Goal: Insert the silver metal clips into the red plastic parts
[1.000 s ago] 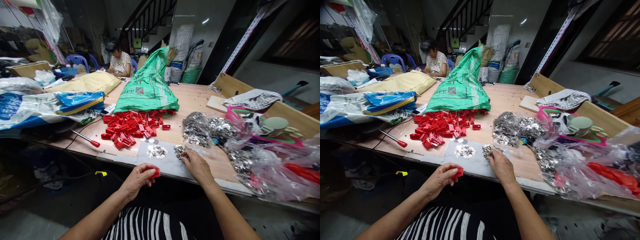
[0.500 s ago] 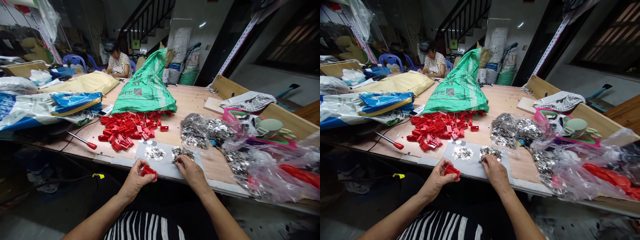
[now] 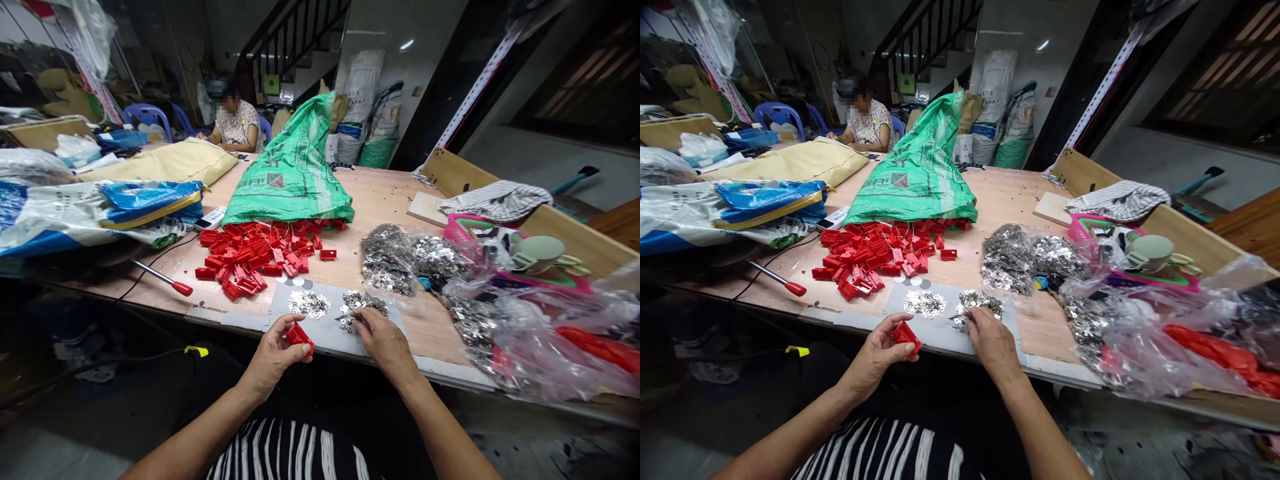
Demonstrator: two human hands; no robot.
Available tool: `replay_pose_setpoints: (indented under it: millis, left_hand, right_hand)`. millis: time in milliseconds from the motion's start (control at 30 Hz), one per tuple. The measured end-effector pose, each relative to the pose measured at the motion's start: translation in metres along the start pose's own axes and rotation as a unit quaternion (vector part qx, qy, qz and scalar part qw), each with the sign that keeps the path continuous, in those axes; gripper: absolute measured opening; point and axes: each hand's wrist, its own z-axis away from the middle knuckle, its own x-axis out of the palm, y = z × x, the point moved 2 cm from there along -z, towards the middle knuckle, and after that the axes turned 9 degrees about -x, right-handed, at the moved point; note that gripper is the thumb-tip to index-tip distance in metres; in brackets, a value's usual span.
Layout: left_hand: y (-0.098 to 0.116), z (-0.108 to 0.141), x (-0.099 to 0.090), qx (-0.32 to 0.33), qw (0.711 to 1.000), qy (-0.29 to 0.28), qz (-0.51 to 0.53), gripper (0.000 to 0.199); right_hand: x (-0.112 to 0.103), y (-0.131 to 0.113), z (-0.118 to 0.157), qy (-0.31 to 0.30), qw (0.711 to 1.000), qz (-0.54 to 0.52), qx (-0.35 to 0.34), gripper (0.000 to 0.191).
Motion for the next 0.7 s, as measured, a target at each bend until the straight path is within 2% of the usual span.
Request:
replay_pose_setpoints:
  millis: [233,533,700]
  left_hand:
    - [0.0,0.003,0.001,-0.022,1.0,-0.002,0.019,0.054]
    - [-0.001,0.003,-0.001,-0.017,1.0,0.006,0.012,0.049]
    - [0.0,0.003,-0.001,-0.013,1.0,0.005,0.014,0.049]
  right_hand:
    - [0.002,-0.014,-0.025,-0.109,0.991,0.081,-0.011,0.014]
    - [-0.004,-0.014,-0.04,-0.129,0.989,0.067,0.022,0.013]
    - [-0.008,-0.011,-0.041,-0.119,0.992,0.044,0.017,0.013]
